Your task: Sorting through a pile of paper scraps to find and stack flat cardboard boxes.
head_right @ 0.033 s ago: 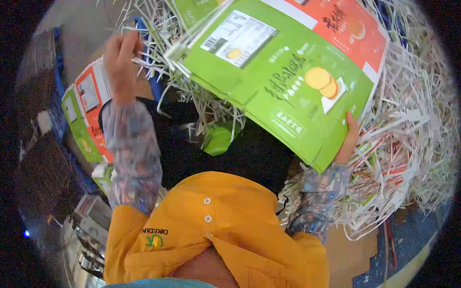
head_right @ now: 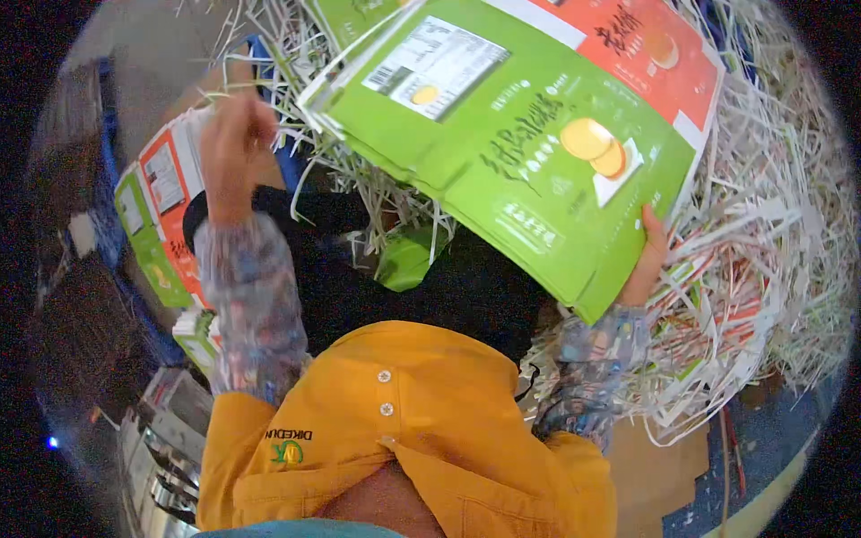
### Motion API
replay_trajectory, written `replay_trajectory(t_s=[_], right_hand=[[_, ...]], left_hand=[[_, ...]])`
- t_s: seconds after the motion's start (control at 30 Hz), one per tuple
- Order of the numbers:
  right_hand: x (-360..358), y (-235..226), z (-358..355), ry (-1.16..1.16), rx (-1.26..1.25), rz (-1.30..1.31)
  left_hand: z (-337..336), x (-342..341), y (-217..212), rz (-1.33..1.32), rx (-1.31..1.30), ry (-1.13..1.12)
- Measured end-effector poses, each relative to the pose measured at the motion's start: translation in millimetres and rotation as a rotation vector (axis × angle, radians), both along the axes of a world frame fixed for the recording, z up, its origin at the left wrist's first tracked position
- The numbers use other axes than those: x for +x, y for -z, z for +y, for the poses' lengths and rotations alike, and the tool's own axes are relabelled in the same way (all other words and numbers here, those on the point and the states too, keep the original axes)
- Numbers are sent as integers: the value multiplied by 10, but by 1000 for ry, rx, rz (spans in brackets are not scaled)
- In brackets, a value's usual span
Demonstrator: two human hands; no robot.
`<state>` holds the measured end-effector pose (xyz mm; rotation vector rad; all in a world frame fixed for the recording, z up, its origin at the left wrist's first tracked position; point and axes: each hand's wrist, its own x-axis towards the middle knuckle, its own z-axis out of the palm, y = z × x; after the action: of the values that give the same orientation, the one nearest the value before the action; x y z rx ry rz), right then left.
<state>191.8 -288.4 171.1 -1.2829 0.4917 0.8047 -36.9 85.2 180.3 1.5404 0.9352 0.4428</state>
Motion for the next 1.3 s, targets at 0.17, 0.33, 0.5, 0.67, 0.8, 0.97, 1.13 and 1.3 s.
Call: replay_trajectory(t_s=[0.17,0.33,0.5,0.67,0.8,0.97,1.13,1.3], right_hand=[[-658,-98,588,-41,36,-189],[-1130,168,987,-132,272,29],[-599,-310,819,-605,-199,-264],[437,345,633,-202,-467,-779],[772,749,827,0,191,-177],[867,1025,1014,37,168,-173],[662,543,1145,-174,161,-571],[222,46,1268,-390,-336,-1045]], left_hand=[[-1105,-375,6,-113,-701,362],[-1188,-11,268,-246,-909,-396],[-1000,-316,689,-283,-960,-405],[-932,-283,646,-313,-944,-401],[-902,-321,578,-313,-962,-375],[-823,-379,572,-197,-886,-406],[-876,-250,311,-94,-626,-321],[-983,27,-335,-23,-201,-102]])
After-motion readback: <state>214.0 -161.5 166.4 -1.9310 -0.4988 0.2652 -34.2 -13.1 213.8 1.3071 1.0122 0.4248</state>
